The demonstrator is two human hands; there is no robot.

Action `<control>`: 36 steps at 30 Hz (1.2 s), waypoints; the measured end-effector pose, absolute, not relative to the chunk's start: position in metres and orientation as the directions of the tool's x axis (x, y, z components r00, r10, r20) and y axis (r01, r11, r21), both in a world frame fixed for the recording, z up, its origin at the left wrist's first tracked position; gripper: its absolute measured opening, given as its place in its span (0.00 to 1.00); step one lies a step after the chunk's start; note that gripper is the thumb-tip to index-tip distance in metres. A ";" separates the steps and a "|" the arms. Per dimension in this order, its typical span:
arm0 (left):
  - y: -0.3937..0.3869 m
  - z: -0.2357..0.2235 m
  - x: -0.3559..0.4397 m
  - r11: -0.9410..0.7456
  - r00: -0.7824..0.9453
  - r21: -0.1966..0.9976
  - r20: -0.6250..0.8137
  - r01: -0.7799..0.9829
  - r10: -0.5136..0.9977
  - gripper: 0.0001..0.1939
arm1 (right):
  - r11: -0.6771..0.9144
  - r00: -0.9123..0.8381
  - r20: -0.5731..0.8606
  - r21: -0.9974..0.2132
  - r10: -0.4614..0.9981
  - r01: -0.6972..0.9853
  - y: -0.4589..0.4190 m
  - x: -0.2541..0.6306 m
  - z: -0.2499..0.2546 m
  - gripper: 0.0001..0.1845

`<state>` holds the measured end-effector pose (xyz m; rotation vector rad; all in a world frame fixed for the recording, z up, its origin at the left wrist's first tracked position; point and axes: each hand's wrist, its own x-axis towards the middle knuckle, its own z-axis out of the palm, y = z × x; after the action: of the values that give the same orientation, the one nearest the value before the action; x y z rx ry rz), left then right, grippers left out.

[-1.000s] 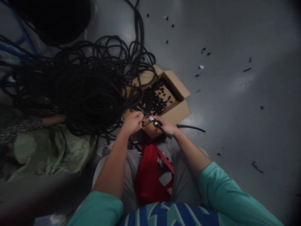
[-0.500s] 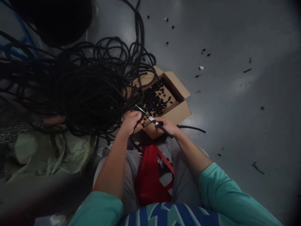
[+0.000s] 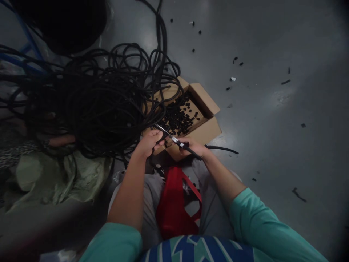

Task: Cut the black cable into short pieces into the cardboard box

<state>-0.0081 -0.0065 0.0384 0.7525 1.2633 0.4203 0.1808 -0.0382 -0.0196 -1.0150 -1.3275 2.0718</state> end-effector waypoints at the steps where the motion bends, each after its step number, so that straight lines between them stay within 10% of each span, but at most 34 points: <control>1: -0.007 0.038 -0.008 0.694 0.277 0.708 -0.699 0.132 0.660 0.18 | -0.418 -0.620 -0.323 -0.908 0.715 -0.009 -0.039 0.181 -0.020 0.21; 36: 0.005 0.039 0.023 0.539 -0.021 0.706 -0.598 0.459 0.801 0.05 | -0.386 -0.445 -0.380 -0.919 0.811 0.083 -0.030 0.181 -0.033 0.22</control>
<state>0.0232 0.0048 0.0389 1.0787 1.6599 0.3817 0.1813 -0.0302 -0.0332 -1.2374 -1.3228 1.8826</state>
